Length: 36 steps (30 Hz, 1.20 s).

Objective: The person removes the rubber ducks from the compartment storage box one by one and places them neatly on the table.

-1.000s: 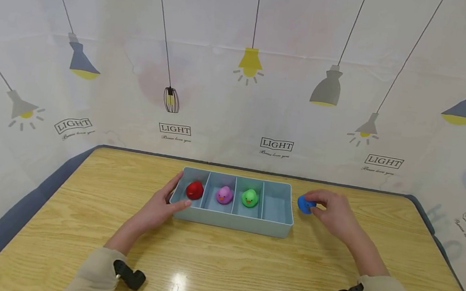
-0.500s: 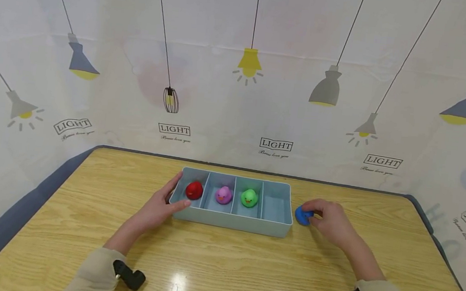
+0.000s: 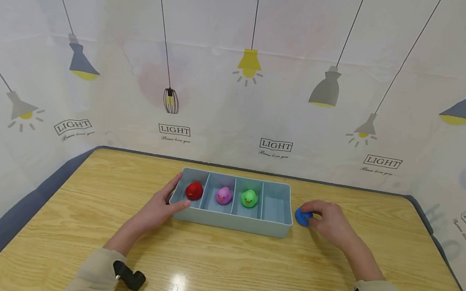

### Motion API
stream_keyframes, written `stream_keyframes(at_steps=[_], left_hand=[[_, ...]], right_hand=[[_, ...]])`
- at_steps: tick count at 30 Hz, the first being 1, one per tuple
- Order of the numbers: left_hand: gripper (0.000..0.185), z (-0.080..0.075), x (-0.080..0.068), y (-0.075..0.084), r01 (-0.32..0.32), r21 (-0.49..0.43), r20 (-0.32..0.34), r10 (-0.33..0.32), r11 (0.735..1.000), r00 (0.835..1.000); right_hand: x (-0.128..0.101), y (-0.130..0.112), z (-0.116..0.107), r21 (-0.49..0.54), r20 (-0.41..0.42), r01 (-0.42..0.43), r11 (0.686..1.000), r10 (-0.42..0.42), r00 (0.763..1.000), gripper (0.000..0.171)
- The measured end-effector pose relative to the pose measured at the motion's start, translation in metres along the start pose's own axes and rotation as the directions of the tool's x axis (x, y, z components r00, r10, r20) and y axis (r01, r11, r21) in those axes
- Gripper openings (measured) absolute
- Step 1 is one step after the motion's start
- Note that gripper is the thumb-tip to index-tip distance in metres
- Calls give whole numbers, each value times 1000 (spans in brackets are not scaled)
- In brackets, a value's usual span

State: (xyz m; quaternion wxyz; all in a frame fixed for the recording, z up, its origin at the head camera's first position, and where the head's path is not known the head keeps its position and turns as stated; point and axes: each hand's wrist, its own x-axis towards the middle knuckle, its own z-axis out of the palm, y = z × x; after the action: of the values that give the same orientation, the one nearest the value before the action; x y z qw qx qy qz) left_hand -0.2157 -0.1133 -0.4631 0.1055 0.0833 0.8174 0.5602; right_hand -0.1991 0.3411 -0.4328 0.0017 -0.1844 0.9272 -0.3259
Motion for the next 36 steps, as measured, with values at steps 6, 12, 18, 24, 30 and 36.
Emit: stream_keyframes(at_steps=[6, 12, 18, 24, 30, 36], left_hand=[[91, 0, 0, 0, 6, 5, -2, -6, 1000, 1000], [92, -1, -1, 0, 9, 16, -7, -8, 1000, 1000], [92, -1, -1, -2, -4, 15, -1, 4, 1000, 1000], [93, -1, -1, -4, -16, 22, 1, 16, 1000, 1000], [93, -1, -1, -3, -15, 23, 4, 15, 1000, 1000], [92, 0, -1, -1, -21, 23, 3, 21, 1000, 1000]], right_hand=[[0, -2, -5, 1, 1, 5, 1000, -5, 1000, 33], [7, -17, -16, 57, -21, 13, 998, -12, 1000, 39], [15, -35, -20, 108, -23, 0, 994, 2, 1000, 41], [25, -53, -14, 195, -5, -9, 981, 10, 1000, 42], [36, -64, -5, 262, 33, -3, 965, -6, 999, 43], [48, -75, 5, 277, 32, 38, 960, -48, 998, 44]])
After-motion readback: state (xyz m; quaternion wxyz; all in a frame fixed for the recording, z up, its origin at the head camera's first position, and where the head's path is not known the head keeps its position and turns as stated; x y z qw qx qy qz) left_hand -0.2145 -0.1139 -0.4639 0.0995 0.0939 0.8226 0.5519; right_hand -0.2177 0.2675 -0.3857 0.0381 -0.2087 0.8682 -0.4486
